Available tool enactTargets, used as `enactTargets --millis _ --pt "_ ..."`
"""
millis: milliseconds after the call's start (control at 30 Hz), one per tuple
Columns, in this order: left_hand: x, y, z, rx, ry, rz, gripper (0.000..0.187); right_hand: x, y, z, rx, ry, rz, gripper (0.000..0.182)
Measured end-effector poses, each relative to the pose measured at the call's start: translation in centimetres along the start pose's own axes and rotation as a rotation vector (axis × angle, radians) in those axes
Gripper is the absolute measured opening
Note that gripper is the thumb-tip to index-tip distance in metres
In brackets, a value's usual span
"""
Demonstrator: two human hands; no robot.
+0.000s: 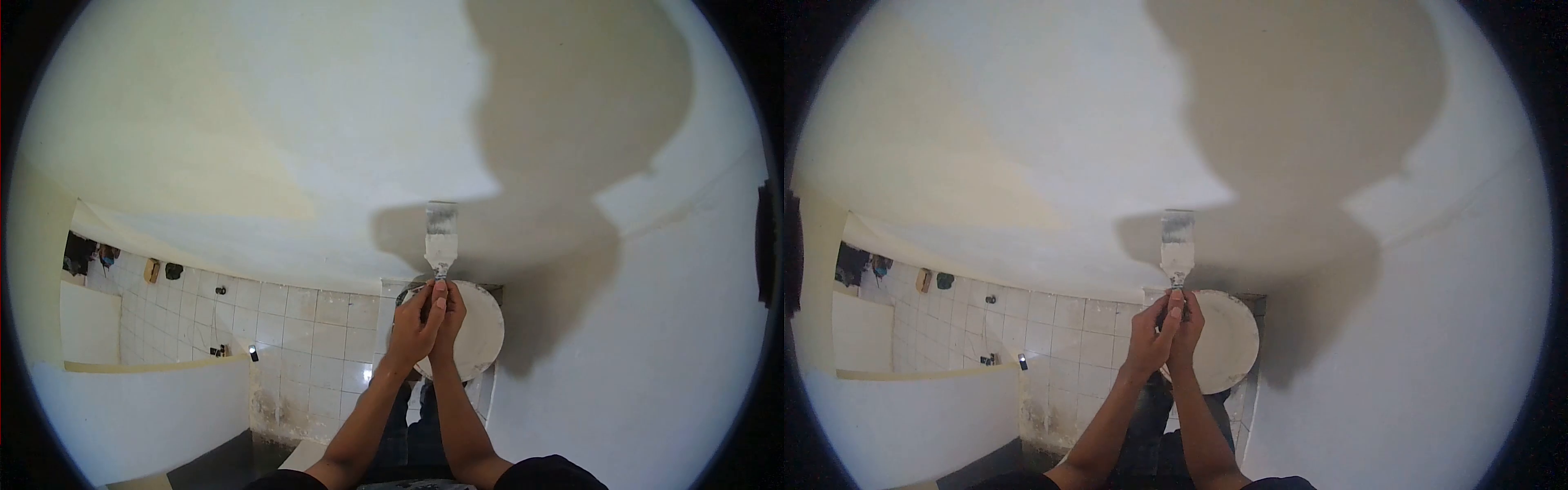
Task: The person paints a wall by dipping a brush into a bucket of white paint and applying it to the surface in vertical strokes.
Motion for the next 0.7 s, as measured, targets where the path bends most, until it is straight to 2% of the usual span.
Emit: enactTargets --millis 200,367,467,500,567,700 --pt "2.2 5.6 -2.9 -0.007 -0.018 0.228 0.049 1.7 -7.1 2.9 0.007 0.005 -0.070 0.022" --pt "2.9 9.3 -3.7 0.189 -0.021 0.411 0.055 1.5 -12.6 4.7 -0.147 0.008 -0.147 0.021" --pt "4.2 11.2 -4.0 0.348 -0.009 0.537 0.060 1.5 -15.7 5.2 -0.003 -0.064 -0.415 0.021" --pt "4.4 12.1 -4.0 0.411 -0.004 0.594 0.061 1.5 -16.7 5.5 0.038 -0.074 -0.439 0.021" --pt "4.9 12.6 -4.2 0.373 -0.024 0.590 0.059 2.1 -18.3 5.5 0.118 -0.088 -0.478 0.023" --pt "5.4 13.3 -4.6 0.366 -0.041 0.647 0.056 2.9 -17.4 6.0 0.020 -0.031 -0.467 0.022"
Point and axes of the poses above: each hand's wrist, its own x-axis towards the middle knuckle, its own z-axis out of the back of the hand, y = z × x, the point moved 7 cm from there along x, towards the middle knuckle, and after that the axes turned 8 degrees about z, right-handed, at the moved point
